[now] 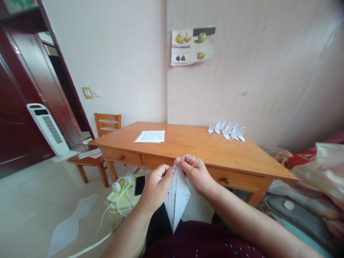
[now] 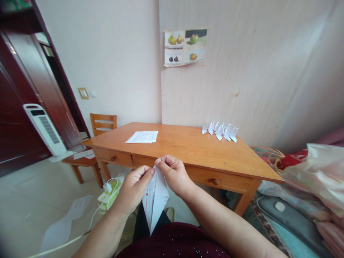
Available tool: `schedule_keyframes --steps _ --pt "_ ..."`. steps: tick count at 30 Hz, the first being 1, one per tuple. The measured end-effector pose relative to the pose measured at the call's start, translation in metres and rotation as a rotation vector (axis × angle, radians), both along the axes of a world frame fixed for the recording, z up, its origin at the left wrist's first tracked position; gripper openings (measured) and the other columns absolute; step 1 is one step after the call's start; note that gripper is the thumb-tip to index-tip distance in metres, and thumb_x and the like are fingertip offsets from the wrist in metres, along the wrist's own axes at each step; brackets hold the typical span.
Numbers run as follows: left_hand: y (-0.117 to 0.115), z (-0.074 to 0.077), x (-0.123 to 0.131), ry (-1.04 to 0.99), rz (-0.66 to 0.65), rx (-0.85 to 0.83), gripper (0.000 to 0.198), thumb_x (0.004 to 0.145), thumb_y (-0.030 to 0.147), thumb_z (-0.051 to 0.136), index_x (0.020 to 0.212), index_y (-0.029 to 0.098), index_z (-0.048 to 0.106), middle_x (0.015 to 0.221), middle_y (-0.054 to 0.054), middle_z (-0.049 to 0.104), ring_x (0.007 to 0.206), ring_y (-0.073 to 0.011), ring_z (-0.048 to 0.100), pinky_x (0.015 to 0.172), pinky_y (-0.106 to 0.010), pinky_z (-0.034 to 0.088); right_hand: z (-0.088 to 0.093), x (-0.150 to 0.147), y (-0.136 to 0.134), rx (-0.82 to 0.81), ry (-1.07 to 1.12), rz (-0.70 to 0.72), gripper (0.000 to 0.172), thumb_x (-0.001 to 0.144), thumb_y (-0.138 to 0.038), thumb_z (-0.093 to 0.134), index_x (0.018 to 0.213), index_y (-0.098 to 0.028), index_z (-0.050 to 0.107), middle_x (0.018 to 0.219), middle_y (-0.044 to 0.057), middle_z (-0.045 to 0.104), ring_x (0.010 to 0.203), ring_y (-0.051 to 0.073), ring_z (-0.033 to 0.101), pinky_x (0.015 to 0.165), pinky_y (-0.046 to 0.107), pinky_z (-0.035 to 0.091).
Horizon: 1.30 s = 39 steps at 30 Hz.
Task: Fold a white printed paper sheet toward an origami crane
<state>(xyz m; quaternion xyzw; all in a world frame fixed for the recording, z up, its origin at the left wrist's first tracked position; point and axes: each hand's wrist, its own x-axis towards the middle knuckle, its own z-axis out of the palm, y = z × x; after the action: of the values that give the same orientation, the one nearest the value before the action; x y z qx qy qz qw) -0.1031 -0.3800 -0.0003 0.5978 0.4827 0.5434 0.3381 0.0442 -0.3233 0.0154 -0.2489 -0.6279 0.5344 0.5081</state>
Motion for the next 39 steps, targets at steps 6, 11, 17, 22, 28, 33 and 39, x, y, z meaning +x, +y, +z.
schedule_keyframes --steps 6,11,17,22,28,33,39 --pt "-0.004 0.002 0.002 0.015 -0.024 -0.006 0.025 0.092 0.042 0.058 0.09 0.018 0.064 0.077 -0.001 0.061 0.067 -0.0133 0.052 0.062 -0.023 0.043 -0.001 0.001 0.002 -0.034 0.029 0.002 0.029 0.085 -0.044 0.066 0.074 -0.018 0.061 0.06 -0.004 0.051 0.051 0.008 0.039 0.048 0.023 0.029" --pt "-0.011 0.009 0.007 -0.073 -0.058 0.005 0.023 0.089 0.039 0.061 0.096 0.017 0.066 0.085 -0.004 0.065 0.076 -0.0159 0.057 0.069 -0.025 0.046 0.003 0.003 0.003 -0.048 0.07 0.015 0.03 0.086 -0.043 0.066 0.072 -0.018 0.059 0.057 -0.004 0.051 0.049 0.008 0.039 0.048 0.023 0.03" --pt "-0.009 0.005 0.003 -0.155 -0.046 -0.001 0.027 0.092 0.04 0.057 0.101 0.017 0.069 0.079 -0.003 0.062 0.075 -0.0159 0.056 0.067 -0.025 0.045 0.004 0.006 0.002 -0.033 0.079 0.028 0.031 0.087 -0.043 0.065 0.07 -0.018 0.057 0.056 -0.005 0.05 0.048 0.008 0.038 0.047 0.023 0.029" --pt "-0.007 0.003 -0.002 -0.006 0.005 0.017 0.028 0.094 0.04 0.054 0.099 0.018 0.068 0.075 -0.002 0.062 0.07 -0.0153 0.055 0.063 -0.024 0.042 0.003 0.005 0.001 -0.055 0.07 0.026 0.031 0.085 -0.045 0.066 0.072 -0.018 0.058 0.056 -0.004 0.051 0.048 0.008 0.039 0.046 0.022 0.029" --pt "-0.01 0.01 0.0 0.259 0.149 0.158 0.023 0.094 0.036 0.053 0.086 0.019 0.065 0.068 0.001 0.059 0.066 -0.0149 0.054 0.066 -0.025 0.041 0.005 0.004 0.0 -0.065 0.071 0.013 0.03 0.084 -0.045 0.067 0.073 -0.018 0.058 0.057 -0.004 0.052 0.048 0.008 0.04 0.046 0.022 0.03" --pt "-0.011 0.011 0.001 0.211 0.092 0.156 0.018 0.092 0.033 0.057 0.096 0.019 0.067 0.087 -0.003 0.07 0.08 -0.0179 0.063 0.076 -0.027 0.046 0.004 0.006 0.001 -0.068 0.069 -0.011 0.031 0.083 -0.046 0.068 0.073 -0.019 0.058 0.057 -0.004 0.051 0.048 0.008 0.039 0.045 0.022 0.029" --pt "-0.01 0.009 -0.003 0.103 -0.056 0.026 0.024 0.09 0.025 0.058 0.113 0.018 0.064 0.107 -0.007 0.069 0.094 -0.0198 0.063 0.084 -0.03 0.048 0.007 0.009 0.003 -0.075 0.077 -0.001 0.032 0.084 -0.044 0.067 0.07 -0.019 0.055 0.055 -0.005 0.047 0.047 0.008 0.036 0.045 0.023 0.026"
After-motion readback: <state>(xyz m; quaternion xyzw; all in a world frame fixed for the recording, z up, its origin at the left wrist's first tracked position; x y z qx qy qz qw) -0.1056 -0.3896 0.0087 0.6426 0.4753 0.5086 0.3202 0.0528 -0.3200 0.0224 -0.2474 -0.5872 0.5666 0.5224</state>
